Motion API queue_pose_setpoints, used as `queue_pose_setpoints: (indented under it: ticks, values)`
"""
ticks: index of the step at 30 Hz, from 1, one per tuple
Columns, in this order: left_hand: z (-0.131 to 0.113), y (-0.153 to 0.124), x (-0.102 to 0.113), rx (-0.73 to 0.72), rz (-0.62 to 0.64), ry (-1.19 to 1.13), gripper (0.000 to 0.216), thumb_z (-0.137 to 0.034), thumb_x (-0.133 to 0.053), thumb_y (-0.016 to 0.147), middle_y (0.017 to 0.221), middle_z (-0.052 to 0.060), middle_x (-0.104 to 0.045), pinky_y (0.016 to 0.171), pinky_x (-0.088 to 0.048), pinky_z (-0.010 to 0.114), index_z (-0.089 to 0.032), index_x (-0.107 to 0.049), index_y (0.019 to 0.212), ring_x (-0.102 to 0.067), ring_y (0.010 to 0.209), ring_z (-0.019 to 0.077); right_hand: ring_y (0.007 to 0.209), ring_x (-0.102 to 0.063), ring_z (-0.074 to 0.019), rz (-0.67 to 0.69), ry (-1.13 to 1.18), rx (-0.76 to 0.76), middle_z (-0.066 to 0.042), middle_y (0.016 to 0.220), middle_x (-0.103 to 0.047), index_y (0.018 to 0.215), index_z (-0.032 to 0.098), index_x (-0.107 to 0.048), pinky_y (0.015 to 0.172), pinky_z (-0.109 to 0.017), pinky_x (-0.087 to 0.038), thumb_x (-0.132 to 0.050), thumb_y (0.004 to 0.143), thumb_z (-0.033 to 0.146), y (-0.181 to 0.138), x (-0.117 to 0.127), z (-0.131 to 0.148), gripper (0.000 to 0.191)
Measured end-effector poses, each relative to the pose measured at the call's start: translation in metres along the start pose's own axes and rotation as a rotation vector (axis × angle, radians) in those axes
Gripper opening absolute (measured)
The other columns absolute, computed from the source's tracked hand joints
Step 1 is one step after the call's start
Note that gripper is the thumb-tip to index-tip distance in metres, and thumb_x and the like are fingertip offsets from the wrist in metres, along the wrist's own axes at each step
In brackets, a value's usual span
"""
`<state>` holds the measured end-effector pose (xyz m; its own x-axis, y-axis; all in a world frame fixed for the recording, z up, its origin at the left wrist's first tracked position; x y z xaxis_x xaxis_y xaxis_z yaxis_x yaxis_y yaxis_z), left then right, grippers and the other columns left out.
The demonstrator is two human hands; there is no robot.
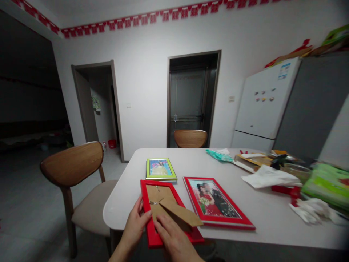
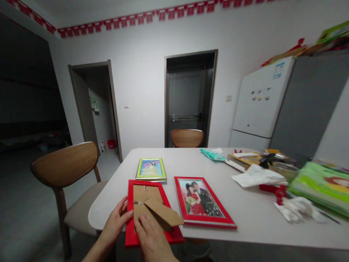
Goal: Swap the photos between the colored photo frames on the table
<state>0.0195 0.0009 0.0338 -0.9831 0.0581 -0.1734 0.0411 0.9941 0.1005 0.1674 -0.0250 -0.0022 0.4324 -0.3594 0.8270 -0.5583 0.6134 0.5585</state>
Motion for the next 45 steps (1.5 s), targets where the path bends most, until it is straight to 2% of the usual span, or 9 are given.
queue_pose_setpoints:
  ticks: [4, 7, 13, 19, 23, 28, 32, 40, 45]
  values:
    - [0.017, 0.003, 0.013, -0.038, -0.093, 0.418, 0.062, -0.026, -0.056, 0.061, 0.117, 0.009, -0.052, 0.092, -0.035, 0.031, -0.013, -0.037, 0.119, -0.047, 0.107, 0.0214, 0.108, -0.045, -0.0247, 0.058, -0.048, -0.018, -0.011, 0.117, -0.051, 0.118, 0.018, -0.044, 0.086, -0.038, -0.043, -0.043, 0.075, 0.012, 0.002, -0.024, 0.005, 0.044]
    - [0.021, 0.002, 0.015, -0.048, -0.089, 0.69, 0.06, -0.023, -0.049, 0.065, 0.116, 0.01, -0.052, 0.091, -0.035, 0.03, -0.01, -0.032, 0.121, -0.05, 0.104, 0.0194, 0.111, -0.042, -0.0237, 0.154, 0.03, -0.078, -0.011, 0.119, -0.048, 0.119, 0.018, -0.043, 0.09, -0.039, -0.039, -0.043, 0.075, 0.012, 0.006, -0.024, 0.01, 0.044]
    - [0.022, 0.0, 0.013, -0.067, -0.091, 1.032, 0.054, -0.021, -0.041, 0.07, 0.121, 0.012, -0.047, 0.098, -0.023, 0.033, -0.008, -0.032, 0.122, -0.039, 0.114, 0.0204, 0.113, -0.039, -0.0212, 0.253, 0.281, -0.114, -0.01, 0.123, -0.044, 0.116, 0.017, -0.045, 0.096, -0.033, -0.032, -0.052, 0.068, 0.024, 0.017, 0.024, 0.02, 0.049]
    - [0.017, -0.001, 0.009, -0.024, -0.056, 1.086, 0.062, -0.024, -0.044, 0.067, 0.127, 0.012, -0.04, 0.101, -0.015, 0.034, -0.008, -0.028, 0.124, -0.034, 0.117, 0.0201, 0.097, -0.047, -0.0206, 0.252, 0.098, -0.355, -0.01, 0.104, -0.055, 0.091, 0.016, -0.06, 0.086, -0.033, -0.037, -0.044, 0.072, 0.02, 0.027, 0.063, -0.009, 0.025]
    - [0.015, -0.003, 0.008, 0.002, -0.056, 1.063, 0.063, -0.024, -0.045, 0.066, 0.129, 0.012, -0.036, 0.102, -0.011, 0.034, -0.008, -0.027, 0.125, -0.031, 0.12, 0.02, 0.084, -0.05, -0.0175, 0.351, 0.105, -0.406, -0.009, 0.087, -0.058, 0.069, 0.014, -0.061, 0.074, -0.025, -0.04, -0.04, 0.074, 0.018, 0.019, 0.054, -0.032, 0.022]
    - [0.012, -0.002, 0.009, -0.022, -0.048, 1.017, 0.061, -0.024, -0.045, 0.066, 0.129, 0.012, -0.037, 0.101, -0.014, 0.032, -0.008, -0.031, 0.123, -0.031, 0.119, 0.0197, 0.083, -0.05, -0.0159, 0.23, 0.098, -0.425, -0.008, 0.084, -0.058, 0.075, 0.014, -0.062, 0.074, -0.023, -0.036, -0.04, 0.074, 0.016, 0.021, 0.041, -0.062, 0.022]
    - [0.011, 0.0, 0.009, -0.024, -0.026, 1.016, 0.06, -0.024, -0.044, 0.066, 0.128, 0.012, -0.038, 0.1, -0.015, 0.032, -0.009, -0.033, 0.123, -0.033, 0.118, 0.02, 0.079, -0.051, -0.015, 0.246, 0.063, -0.467, -0.009, 0.083, -0.057, 0.069, 0.013, -0.062, 0.069, -0.021, -0.036, -0.042, 0.072, 0.015, 0.035, 0.031, -0.081, 0.021]
    - [0.01, -0.003, 0.008, -0.043, -0.028, 1.001, 0.06, -0.023, -0.044, 0.066, 0.127, 0.013, -0.04, 0.098, -0.022, 0.027, -0.006, -0.034, 0.122, -0.035, 0.117, 0.0204, 0.075, -0.05, -0.0148, 0.231, -0.007, -0.5, -0.009, 0.084, -0.056, 0.07, 0.014, -0.063, 0.066, -0.022, -0.034, -0.039, 0.076, 0.019, 0.04, 0.023, -0.082, 0.025]
    - [0.019, -0.001, 0.009, -0.06, -0.053, 1.013, 0.058, -0.023, -0.044, 0.067, 0.128, 0.01, -0.039, 0.1, -0.017, 0.028, -0.009, -0.034, 0.123, -0.033, 0.118, 0.019, 0.082, -0.049, -0.0163, 0.159, 0.013, -0.372, -0.008, 0.086, -0.058, 0.076, 0.017, -0.063, 0.072, -0.023, -0.033, -0.041, 0.078, 0.022, 0.052, 0.017, -0.062, 0.024]
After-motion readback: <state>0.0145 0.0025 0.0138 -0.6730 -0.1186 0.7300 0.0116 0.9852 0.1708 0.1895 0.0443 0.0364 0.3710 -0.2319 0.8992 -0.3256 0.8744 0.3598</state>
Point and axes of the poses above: each hand's wrist, its own y-axis towards the middle knuckle, its own x-axis out of the back of the hand, z = x × y, the point moved 1 cm from there along y, towards the middle knuckle
